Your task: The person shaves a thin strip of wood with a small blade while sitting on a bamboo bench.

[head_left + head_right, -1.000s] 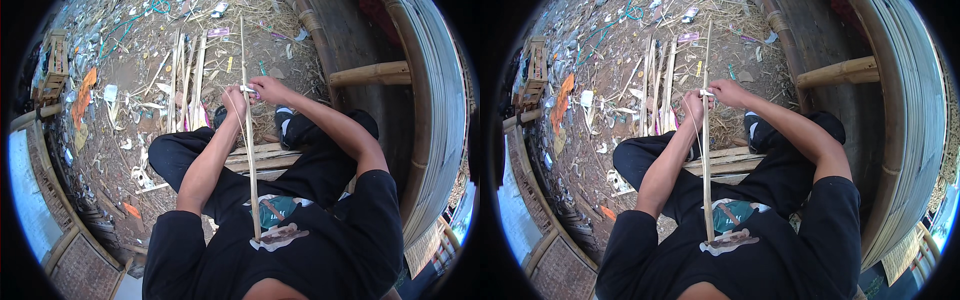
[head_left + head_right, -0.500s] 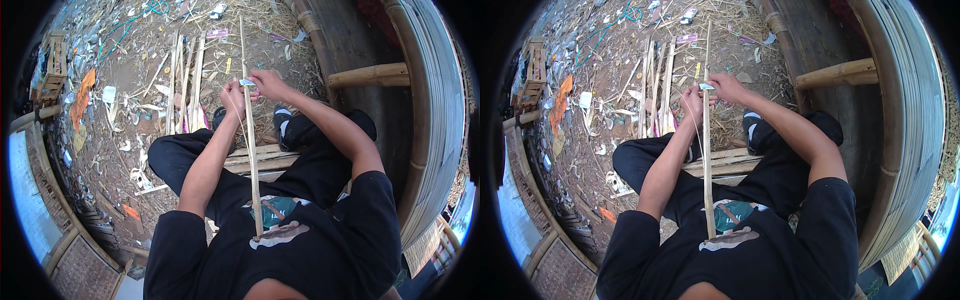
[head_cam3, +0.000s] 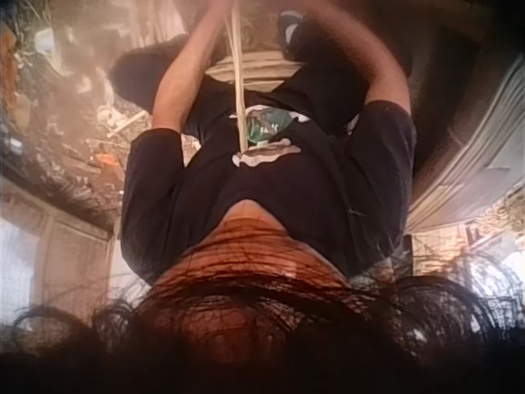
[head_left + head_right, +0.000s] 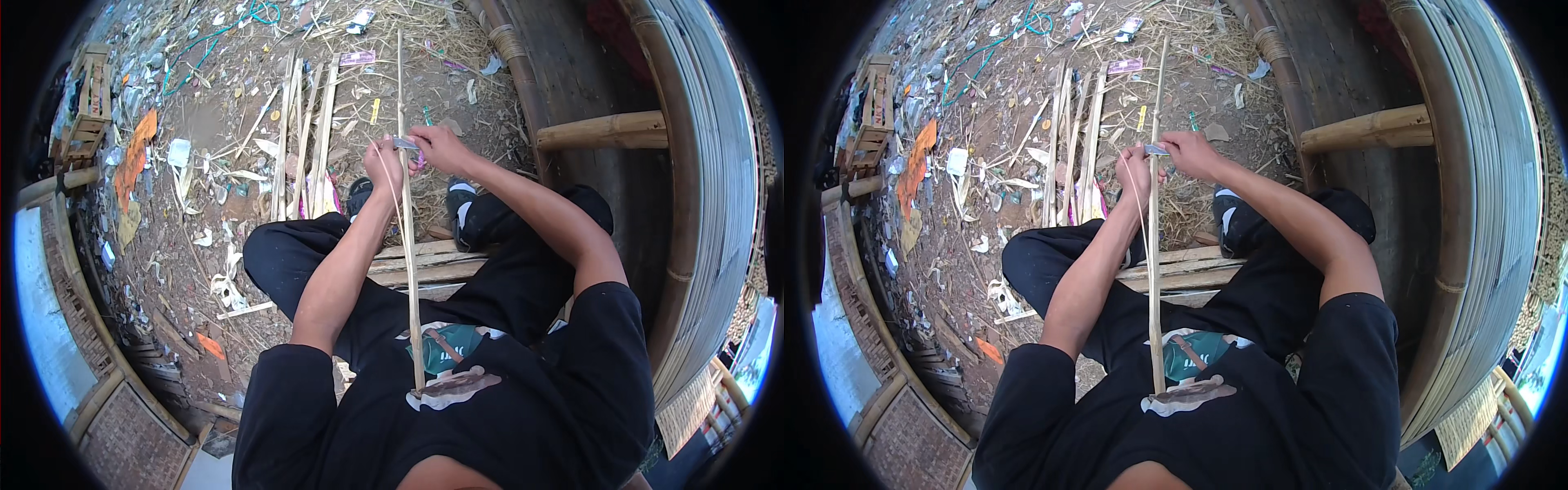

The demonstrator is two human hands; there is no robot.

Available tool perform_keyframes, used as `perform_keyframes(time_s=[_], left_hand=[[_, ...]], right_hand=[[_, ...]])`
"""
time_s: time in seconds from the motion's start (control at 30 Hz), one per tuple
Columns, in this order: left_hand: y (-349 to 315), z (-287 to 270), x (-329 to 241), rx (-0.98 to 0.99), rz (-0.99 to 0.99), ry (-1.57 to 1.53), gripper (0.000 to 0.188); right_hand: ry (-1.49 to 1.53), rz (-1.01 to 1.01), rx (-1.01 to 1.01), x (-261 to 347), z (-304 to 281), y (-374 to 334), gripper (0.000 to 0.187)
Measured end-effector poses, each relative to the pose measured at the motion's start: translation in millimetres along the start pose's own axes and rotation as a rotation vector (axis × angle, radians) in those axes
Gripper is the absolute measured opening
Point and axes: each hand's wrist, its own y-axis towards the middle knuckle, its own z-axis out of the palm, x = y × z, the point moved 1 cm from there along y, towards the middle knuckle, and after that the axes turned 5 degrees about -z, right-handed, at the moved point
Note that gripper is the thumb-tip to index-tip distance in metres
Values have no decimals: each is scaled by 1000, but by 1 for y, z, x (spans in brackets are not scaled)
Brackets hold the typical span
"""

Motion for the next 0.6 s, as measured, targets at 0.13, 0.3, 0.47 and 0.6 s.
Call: perform_keyframes(time_s=[0.13, 0.3, 0.47, 0.6], left_hand=[[-2, 0, -3, -27, -6, 12, 24], [-5, 2, -5, -45, -34, -31, 21], [-10, 5, -5, -46, -32, -47, 20], [-11, -1, -2, -31, -24, -82, 21]], right_hand=[[12, 33, 52, 5, -3, -1, 17], [17, 41, 24, 9, -3, -6, 20], [63, 51, 17, 5, 0, -10, 20], [106, 80, 52, 6, -1, -9, 21]])
